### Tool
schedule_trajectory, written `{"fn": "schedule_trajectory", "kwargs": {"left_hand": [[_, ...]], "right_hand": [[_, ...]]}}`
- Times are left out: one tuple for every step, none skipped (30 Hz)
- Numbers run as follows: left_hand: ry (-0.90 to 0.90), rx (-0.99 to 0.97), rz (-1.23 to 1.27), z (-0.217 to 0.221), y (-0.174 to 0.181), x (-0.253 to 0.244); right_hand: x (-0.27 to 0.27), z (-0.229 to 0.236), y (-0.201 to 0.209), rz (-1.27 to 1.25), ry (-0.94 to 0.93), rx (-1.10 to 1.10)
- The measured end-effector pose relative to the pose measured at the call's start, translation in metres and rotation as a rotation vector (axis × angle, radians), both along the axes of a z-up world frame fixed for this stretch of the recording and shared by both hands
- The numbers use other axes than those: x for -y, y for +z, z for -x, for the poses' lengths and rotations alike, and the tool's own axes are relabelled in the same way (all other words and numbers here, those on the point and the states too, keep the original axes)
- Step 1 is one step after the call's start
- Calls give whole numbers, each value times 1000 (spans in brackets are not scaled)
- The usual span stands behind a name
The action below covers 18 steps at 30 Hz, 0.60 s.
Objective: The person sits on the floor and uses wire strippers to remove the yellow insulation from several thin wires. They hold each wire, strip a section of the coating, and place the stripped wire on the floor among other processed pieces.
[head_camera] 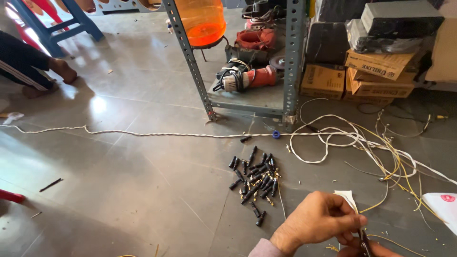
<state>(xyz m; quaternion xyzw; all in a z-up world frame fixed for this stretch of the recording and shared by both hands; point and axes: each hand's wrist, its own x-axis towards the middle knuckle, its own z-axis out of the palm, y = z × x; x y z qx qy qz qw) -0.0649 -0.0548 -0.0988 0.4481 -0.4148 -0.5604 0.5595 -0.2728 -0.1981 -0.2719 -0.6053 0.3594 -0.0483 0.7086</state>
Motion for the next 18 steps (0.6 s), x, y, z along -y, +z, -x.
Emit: {"fn": "schedule_trajectory", "kwargs": {"left_hand": [[-4,4,-12,2,-2,1],[-12,6,-23,5,-4,4],[-15,16,-29,7,-6,6],[-22,25,-34,9,-7,8],[-28,33,-39,10,-8,10],[-37,25,-38,10,-9,10],[-45,17,-38,10,-10,11],[-56,6,-36,11,-10,11],[-58,1,-39,12,-10,12],[-60,-4,-40,13,-10,12],[-63,-9,-40,13,-10,12],[-80,11,-39,12,-9,12],[-97,32,-37,11,-9,11],[-108,54,-34,10,-8,11],[-131,74,-29,9,-8,11],[-148,95,-24,7,-7,10],[-166,117,-20,5,-7,9],[-175,109,-22,4,-7,8]], "right_hand": [[2,-1,-6,-11,1,-14],[4,1,-10,-20,-3,-25],[5,2,-13,-28,-5,-35],[7,6,-15,-32,-7,-40],[6,8,-18,-43,-4,-48],[7,9,-21,-47,-5,-52],[6,9,-24,-55,-8,-61],[6,11,-26,-62,-12,-65],[5,13,-28,-64,-13,-69],[6,15,-30,-67,-19,-72],[6,17,-31,-69,-25,-75],[5,18,-33,-72,-31,-80],[4,19,-34,-74,-39,-81],[4,19,-34,-73,-39,-84],[2,18,-35,-76,-42,-87],[2,17,-35,-79,-39,-88],[1,15,-35,-78,-37,-89],[0,12,-35,-78,-33,-88]]}}
